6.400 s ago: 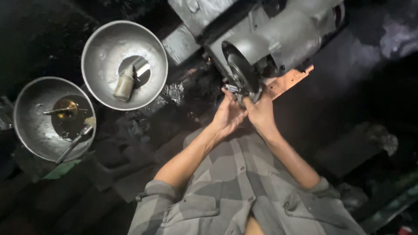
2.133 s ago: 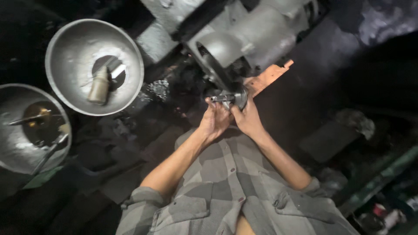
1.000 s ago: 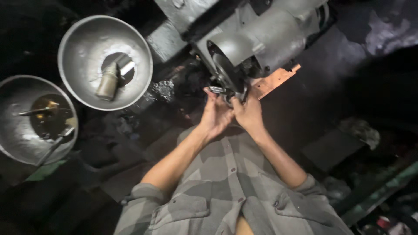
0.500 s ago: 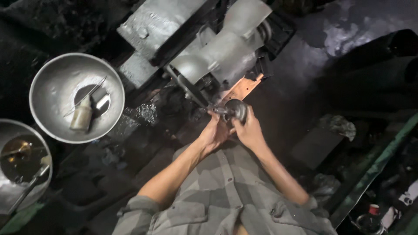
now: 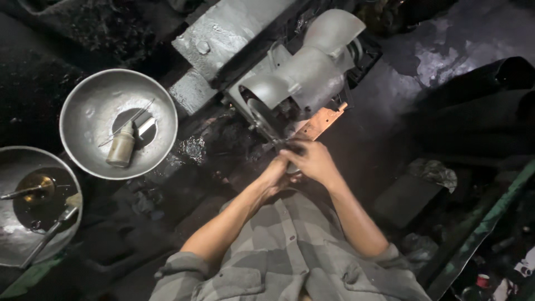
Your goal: The person holds small metal components against a spinning bench grinder to grind and smooth their edges, repeatedly dipping the parts into water-filled bowls to cool and rinse them, then returns each part to the grinder. The person works through several parts one at a time at the workstation.
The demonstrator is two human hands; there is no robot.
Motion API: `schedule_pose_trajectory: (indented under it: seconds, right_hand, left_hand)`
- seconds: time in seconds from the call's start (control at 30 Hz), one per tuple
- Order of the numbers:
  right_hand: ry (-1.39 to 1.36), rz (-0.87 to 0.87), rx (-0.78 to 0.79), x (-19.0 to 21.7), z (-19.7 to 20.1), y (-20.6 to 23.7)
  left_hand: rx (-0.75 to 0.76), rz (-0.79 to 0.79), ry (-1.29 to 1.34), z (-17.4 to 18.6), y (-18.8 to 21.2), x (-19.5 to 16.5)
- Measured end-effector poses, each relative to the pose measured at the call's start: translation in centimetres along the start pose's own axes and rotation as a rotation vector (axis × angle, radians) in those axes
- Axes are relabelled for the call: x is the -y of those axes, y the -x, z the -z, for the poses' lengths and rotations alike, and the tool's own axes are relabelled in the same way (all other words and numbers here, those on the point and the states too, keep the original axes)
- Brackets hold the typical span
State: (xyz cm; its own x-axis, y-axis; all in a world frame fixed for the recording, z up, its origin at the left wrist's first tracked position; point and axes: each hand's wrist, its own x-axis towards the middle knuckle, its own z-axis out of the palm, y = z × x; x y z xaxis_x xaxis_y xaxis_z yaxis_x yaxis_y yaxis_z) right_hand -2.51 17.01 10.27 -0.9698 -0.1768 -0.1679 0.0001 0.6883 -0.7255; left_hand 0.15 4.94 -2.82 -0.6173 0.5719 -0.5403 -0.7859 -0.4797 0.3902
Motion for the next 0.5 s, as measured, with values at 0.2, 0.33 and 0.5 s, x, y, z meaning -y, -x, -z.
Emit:
schedule_pose_trajectory:
  seconds: [0.2,0.33,0.5]
  right_hand:
    - [-0.304,-0.14,-0.25,-0.9,-3.1,1.5]
    - [-0.456,-0.269,-0.241,0.7,-5.0,2.7]
    - [-0.473,-0.162,-0.208,4.5,-8.0,5.6]
  left_hand:
    - [0.096,0.046,-0.022,1.0,-0.2,-1.2]
    - [0.133,0.079,-0.025,2.0,1.7,-2.0]
    - [0.095,-0.087,-0.3,4.1,7.5,-3.6]
